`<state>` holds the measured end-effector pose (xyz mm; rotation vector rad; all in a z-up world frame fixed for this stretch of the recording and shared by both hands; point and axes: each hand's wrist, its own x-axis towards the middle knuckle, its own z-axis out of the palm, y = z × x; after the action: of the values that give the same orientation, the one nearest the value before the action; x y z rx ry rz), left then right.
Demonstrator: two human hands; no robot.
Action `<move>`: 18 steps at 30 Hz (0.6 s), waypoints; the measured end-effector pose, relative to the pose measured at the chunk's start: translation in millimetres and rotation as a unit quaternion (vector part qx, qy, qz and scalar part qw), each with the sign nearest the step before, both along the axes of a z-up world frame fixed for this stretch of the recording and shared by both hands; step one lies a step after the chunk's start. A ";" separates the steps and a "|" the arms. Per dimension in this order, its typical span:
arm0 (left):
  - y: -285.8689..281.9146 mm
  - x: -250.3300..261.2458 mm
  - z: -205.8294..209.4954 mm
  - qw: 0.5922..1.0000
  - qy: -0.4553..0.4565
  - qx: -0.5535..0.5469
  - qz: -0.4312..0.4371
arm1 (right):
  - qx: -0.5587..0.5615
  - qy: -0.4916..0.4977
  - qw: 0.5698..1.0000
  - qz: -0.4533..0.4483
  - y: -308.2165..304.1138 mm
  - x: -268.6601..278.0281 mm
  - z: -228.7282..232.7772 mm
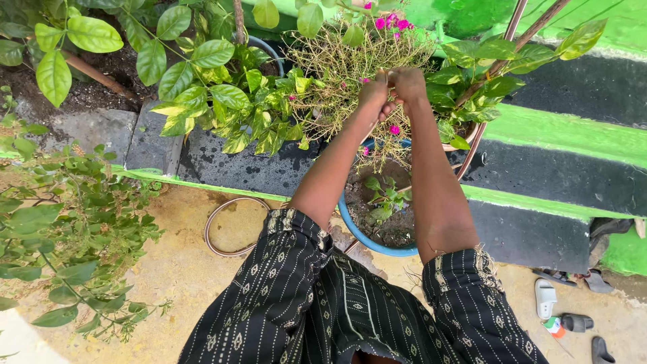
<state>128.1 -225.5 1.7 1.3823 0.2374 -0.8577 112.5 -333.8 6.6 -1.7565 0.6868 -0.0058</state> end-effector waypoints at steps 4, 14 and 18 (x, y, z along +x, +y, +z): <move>8.5 24.3 -9.1 1.000 -0.013 0.025 -0.006 | 0.139 -0.035 0.989 0.032 -4.3 -4.0 -15.9; 4.0 65.9 12.0 0.998 -0.008 0.063 -0.028 | 0.352 -0.098 0.931 0.013 65.3 -34.7 -48.8; -1.6 88.9 0.4 0.995 -0.017 0.090 -0.032 | 0.418 -0.108 0.899 0.081 99.4 -53.2 -60.2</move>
<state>217.0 -227.1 2.1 1.5787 0.2503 -0.8821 59.2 -234.4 -53.6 -0.9516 0.2951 0.1824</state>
